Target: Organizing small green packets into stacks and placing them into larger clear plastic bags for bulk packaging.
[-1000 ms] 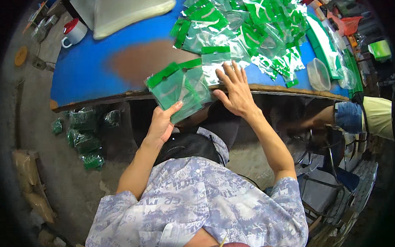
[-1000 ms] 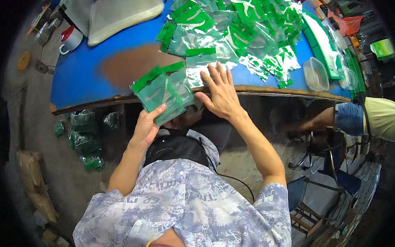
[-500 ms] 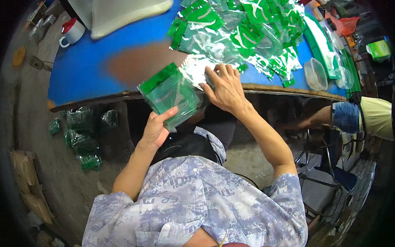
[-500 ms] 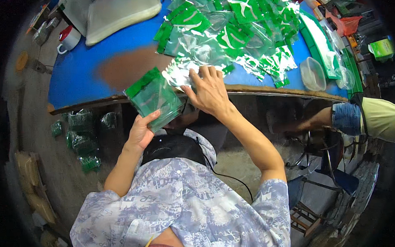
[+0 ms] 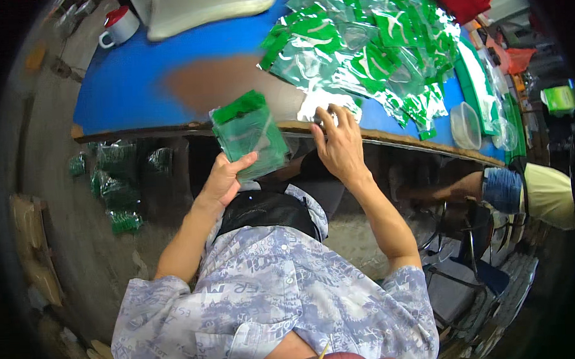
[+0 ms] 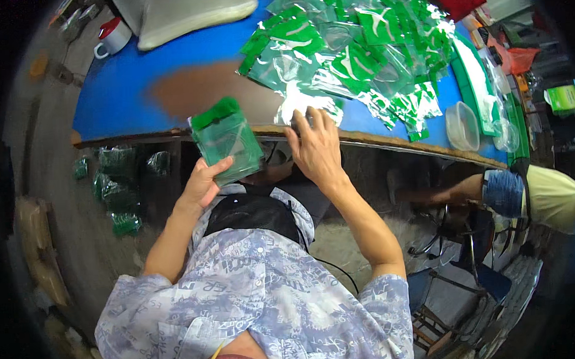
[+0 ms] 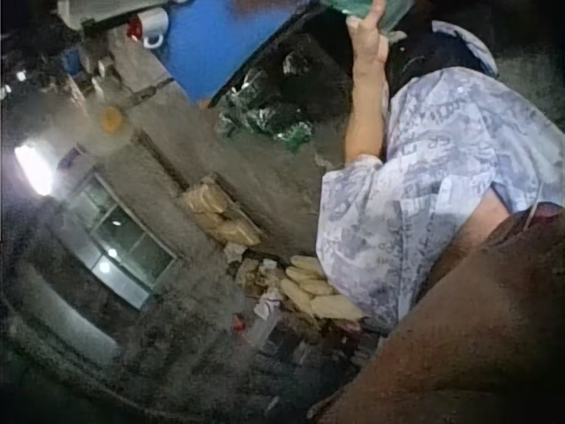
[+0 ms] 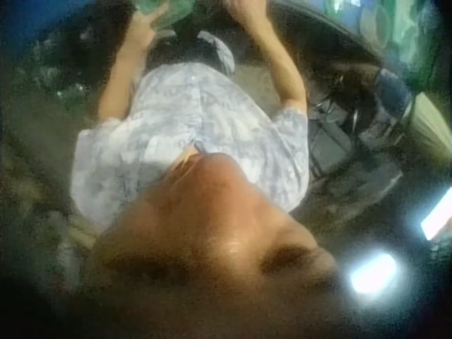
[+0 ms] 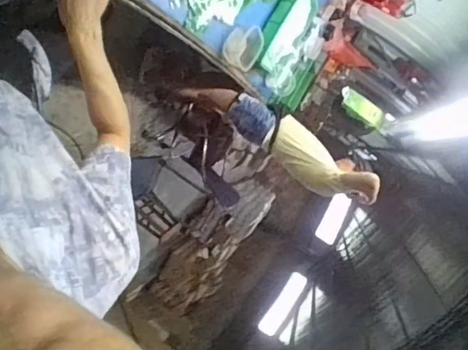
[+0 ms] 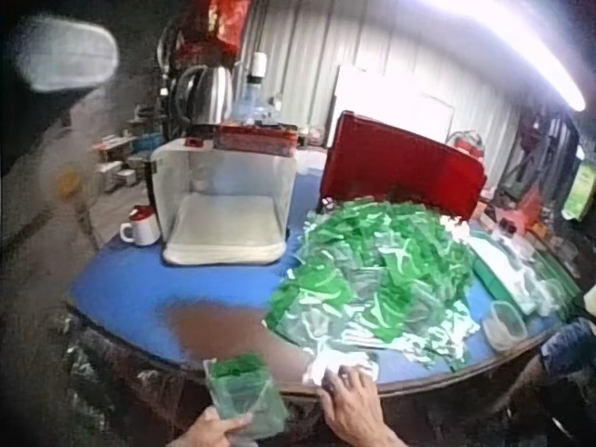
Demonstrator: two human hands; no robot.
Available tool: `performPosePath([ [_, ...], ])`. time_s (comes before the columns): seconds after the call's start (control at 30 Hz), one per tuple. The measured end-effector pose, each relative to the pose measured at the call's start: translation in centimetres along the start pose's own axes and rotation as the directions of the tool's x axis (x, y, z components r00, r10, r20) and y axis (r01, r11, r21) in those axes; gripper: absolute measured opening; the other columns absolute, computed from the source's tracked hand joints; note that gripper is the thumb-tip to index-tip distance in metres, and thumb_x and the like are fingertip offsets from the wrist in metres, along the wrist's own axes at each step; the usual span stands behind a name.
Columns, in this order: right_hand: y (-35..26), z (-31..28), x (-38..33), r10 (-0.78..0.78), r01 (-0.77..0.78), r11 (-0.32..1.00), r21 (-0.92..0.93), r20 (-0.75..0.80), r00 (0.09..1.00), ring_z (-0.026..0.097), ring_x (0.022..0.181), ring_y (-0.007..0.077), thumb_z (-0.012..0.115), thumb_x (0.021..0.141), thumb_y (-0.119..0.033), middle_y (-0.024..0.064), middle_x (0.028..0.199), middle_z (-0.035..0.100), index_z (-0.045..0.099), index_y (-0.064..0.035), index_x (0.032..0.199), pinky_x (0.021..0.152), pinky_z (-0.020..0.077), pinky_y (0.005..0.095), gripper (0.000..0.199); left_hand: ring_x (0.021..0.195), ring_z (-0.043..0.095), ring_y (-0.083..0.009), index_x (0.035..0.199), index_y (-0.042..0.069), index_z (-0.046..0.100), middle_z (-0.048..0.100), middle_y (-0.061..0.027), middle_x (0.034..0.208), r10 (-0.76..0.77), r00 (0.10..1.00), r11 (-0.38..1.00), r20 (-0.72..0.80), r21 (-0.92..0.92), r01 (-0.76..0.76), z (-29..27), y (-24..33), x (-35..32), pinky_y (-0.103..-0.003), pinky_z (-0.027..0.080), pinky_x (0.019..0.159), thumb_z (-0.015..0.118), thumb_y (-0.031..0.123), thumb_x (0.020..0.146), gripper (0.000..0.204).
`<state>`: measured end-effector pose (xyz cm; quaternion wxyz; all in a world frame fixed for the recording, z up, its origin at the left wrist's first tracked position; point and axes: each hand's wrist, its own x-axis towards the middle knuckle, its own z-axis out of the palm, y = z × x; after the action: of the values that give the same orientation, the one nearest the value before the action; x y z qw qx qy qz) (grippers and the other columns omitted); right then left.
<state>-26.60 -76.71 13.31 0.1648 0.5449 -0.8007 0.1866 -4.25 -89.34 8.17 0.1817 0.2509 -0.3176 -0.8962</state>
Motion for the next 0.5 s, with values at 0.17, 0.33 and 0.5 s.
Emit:
performPosePath([
  [0.17,-0.9,1.0,1.0,-0.284,-0.003,0.694,0.72,0.278,0.918,0.058,0.109,0.0399,0.052,0.097,-0.018,0.0204,0.12,0.06,0.062,0.0007,0.1,0.092,0.0473,0.0443,0.021,0.106,0.064,-0.0183,0.123,-0.003,0.058,0.066,-0.0101,0.118,-0.049,0.996,0.987,0.075,0.157,0.036,0.0,1.0,0.8,-0.034,0.051,0.095,0.071,0.006,0.086,0.04],
  [0.33,2.2,2.4,6.1,-0.253,0.243,0.946,0.216,0.022,0.967,0.044,0.129,0.0406,0.058,0.094,-0.033,0.0201,0.132,0.055,0.06,-0.0053,0.123,0.108,0.0331,0.0522,0.04,0.11,0.063,-0.0207,0.127,-0.001,0.056,0.064,-0.011,0.121,0.073,0.997,0.986,-0.007,0.148,-0.071,-0.4,0.3,0.5,-0.038,0.051,0.097,0.068,0.007,0.089,0.04],
  [0.5,-1.1,1.9,3.1,-0.329,0.281,0.922,0.267,0.152,0.932,0.046,0.119,0.0396,0.064,0.088,-0.034,0.021,0.122,0.051,0.055,-0.0063,0.128,0.106,0.032,0.0542,0.049,0.117,0.06,-0.0264,0.13,0.001,0.052,0.06,-0.0125,0.127,-0.067,0.997,0.915,-0.025,-0.4,0.052,0.6,0.4,-1.2,-0.048,0.05,0.101,0.062,0.01,0.095,0.038],
])
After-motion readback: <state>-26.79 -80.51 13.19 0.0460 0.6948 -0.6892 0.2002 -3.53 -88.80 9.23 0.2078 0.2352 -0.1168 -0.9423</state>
